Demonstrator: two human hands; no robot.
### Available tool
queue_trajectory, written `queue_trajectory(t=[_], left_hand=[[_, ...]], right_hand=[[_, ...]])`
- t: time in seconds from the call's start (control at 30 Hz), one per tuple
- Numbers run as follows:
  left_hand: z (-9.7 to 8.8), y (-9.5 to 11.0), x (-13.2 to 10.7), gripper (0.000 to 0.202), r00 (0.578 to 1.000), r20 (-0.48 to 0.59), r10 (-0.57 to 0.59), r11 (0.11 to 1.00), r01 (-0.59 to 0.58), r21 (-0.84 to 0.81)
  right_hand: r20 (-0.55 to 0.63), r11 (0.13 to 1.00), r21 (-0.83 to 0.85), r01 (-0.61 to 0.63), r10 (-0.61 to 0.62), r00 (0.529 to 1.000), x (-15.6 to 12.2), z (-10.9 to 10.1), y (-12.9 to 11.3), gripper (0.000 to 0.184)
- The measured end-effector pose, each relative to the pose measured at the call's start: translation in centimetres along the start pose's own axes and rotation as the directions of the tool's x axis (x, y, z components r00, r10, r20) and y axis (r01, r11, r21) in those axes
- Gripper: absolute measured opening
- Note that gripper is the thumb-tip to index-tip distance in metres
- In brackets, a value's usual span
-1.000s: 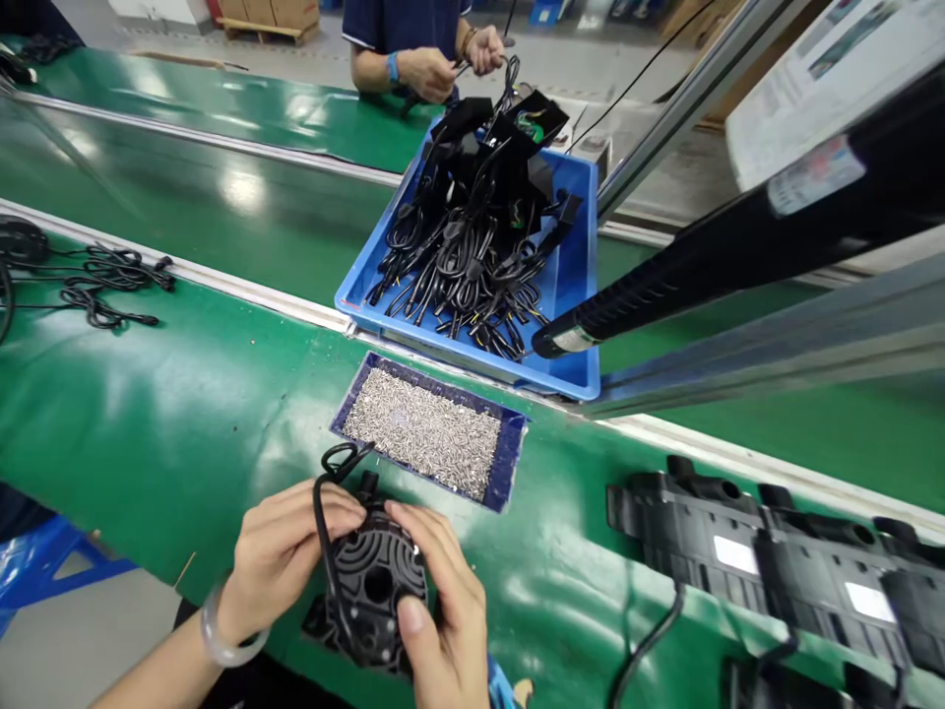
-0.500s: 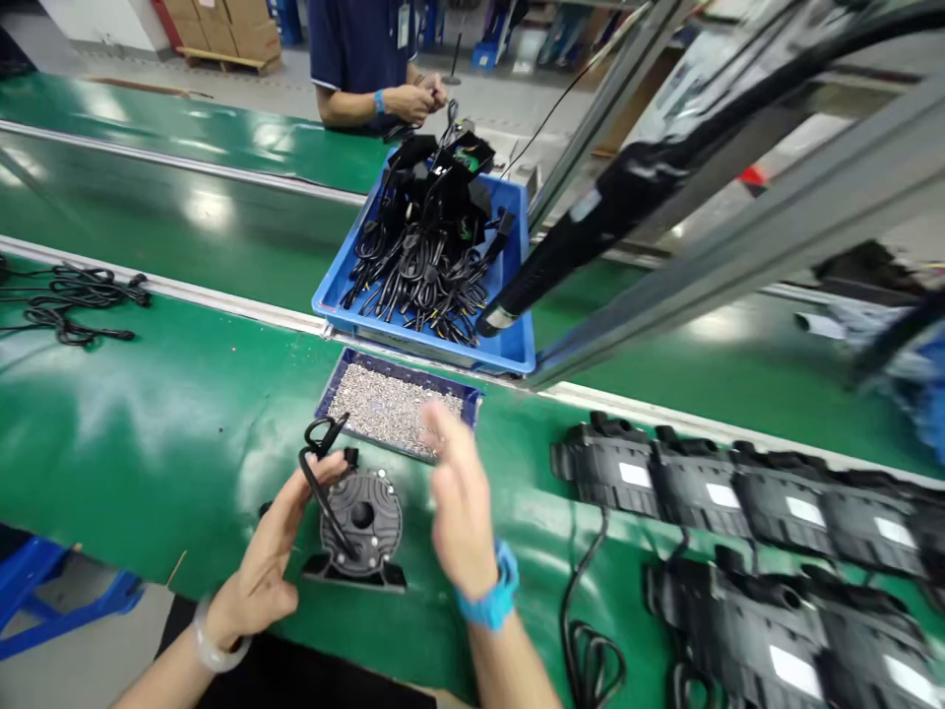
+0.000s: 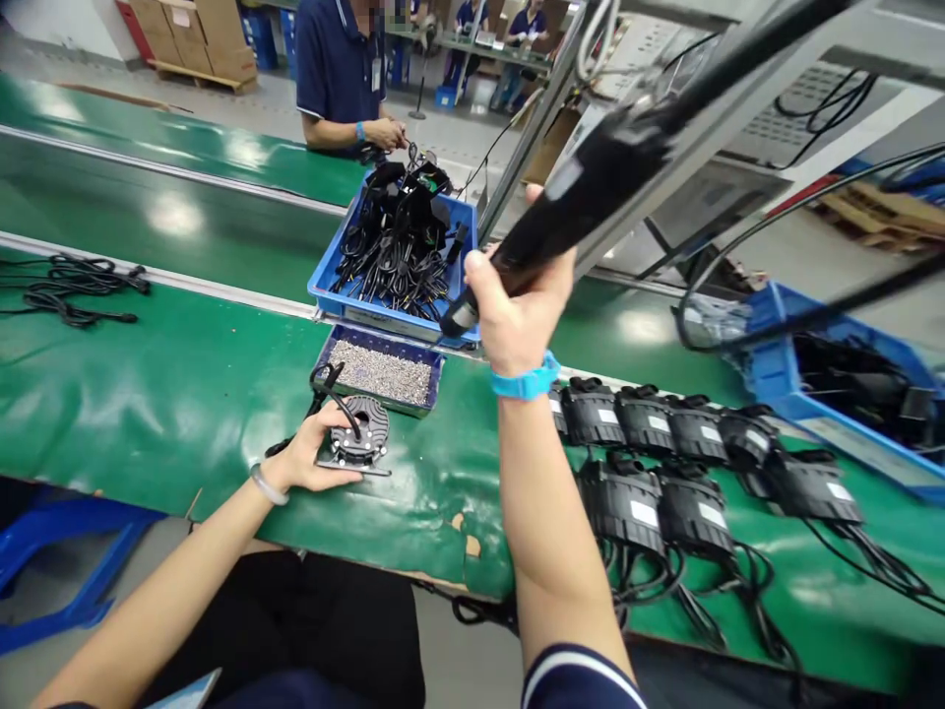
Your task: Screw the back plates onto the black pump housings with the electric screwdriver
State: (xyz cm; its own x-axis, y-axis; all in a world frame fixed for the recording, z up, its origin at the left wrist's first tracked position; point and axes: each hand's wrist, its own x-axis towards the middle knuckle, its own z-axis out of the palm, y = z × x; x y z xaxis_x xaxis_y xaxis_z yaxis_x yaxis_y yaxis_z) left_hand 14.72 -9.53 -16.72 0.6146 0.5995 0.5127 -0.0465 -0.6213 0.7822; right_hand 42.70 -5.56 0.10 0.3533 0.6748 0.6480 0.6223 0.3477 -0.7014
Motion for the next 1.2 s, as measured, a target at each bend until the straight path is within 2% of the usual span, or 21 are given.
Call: queue_trajectory(t=[0.03, 0.1, 0.2, 0.23, 0.3, 0.37, 0.43, 0.57, 0.7, 0.77, 0.93, 1.0, 1.07, 1.2], left_hand=[[0.0, -0.2, -0.1, 0.067, 1.000, 0.003, -0.019, 1.000, 0.019, 0.001], [0.1, -0.6, -0.4, 0.069, 0.999, 0.018, -0.049, 0.999, 0.048, 0.009], [0.1, -1.0, -0.5, 0.070, 0.996, 0.045, -0.081, 0.996, 0.079, 0.047], [0.1, -1.1, -0.5, 0.070, 0.995, 0.049, -0.085, 0.995, 0.082, 0.060], [0.1, -1.2, -0.4, 0.071, 0.996, 0.050, -0.079, 0.994, 0.075, 0.076], [0.0, -1.1, -0.3, 0.071, 0.997, 0.045, -0.057, 0.996, 0.054, 0.067], [0.0, -0.9, -0.1, 0.069, 0.999, 0.036, -0.021, 0.999, 0.020, 0.044], [-0.2, -0.3, 0.2, 0.067, 0.999, 0.033, -0.001, 1.000, 0.000, 0.024], [-0.2, 0.2, 0.2, 0.066, 0.999, 0.047, -0.023, 1.000, 0.022, 0.013], [0.0, 0.2, 0.2, 0.067, 0.999, 0.033, -0.003, 1.000, 0.003, 0.005], [0.4, 0.2, 0.5, 0.069, 0.990, -0.043, 0.134, 0.990, -0.136, -0.031], [0.5, 0.3, 0.6, 0.068, 0.989, -0.044, 0.144, 0.989, -0.145, -0.026], [0.5, 0.3, 0.7, 0.068, 0.988, -0.044, 0.145, 0.989, -0.146, -0.021], [0.7, 0.0, 0.6, 0.067, 0.991, -0.029, 0.132, 0.991, -0.132, -0.008]], right_hand=[[-0.032, 0.994, 0.103, -0.030, 0.034, 0.999, -0.7, -0.9, -2.2, 0.065], [-0.006, 0.950, 0.296, -0.096, 0.102, 0.995, -2.0, -2.2, -6.5, 0.052], [0.116, 0.867, 0.446, -0.223, 0.191, 0.975, -3.4, -3.0, -11.4, 0.039], [0.155, 0.838, 0.475, -0.268, 0.221, 0.963, -3.8, -2.8, -12.5, 0.046], [0.183, 0.810, 0.493, -0.318, 0.261, 0.948, -4.5, -2.3, -13.7, 0.075], [0.186, 0.837, 0.444, -0.320, 0.263, 0.947, -5.0, -1.6, -14.0, 0.098], [0.203, 0.868, 0.390, -0.308, 0.245, 0.948, -5.4, -0.9, -13.8, 0.107], [0.295, 0.836, 0.417, -0.358, 0.248, 0.923, -5.6, -0.1, -14.2, 0.102], [0.358, 0.811, 0.370, -0.454, 0.326, 0.875, -5.3, 0.2, -16.0, 0.103], [0.396, 0.765, 0.427, -0.483, 0.322, 0.860, -5.3, 0.2, -16.2, 0.097], [0.391, 0.553, 0.726, -0.409, 0.157, 0.907, -6.2, 0.0, -14.1, 0.065], [0.431, 0.487, 0.766, -0.420, 0.095, 0.897, -6.5, 0.0, -13.4, 0.059], [0.443, 0.465, 0.777, -0.423, 0.073, 0.894, -6.8, 0.2, -13.3, 0.053], [0.363, 0.506, 0.768, -0.393, 0.162, 0.917, -7.7, 0.2, -13.5, 0.043]])
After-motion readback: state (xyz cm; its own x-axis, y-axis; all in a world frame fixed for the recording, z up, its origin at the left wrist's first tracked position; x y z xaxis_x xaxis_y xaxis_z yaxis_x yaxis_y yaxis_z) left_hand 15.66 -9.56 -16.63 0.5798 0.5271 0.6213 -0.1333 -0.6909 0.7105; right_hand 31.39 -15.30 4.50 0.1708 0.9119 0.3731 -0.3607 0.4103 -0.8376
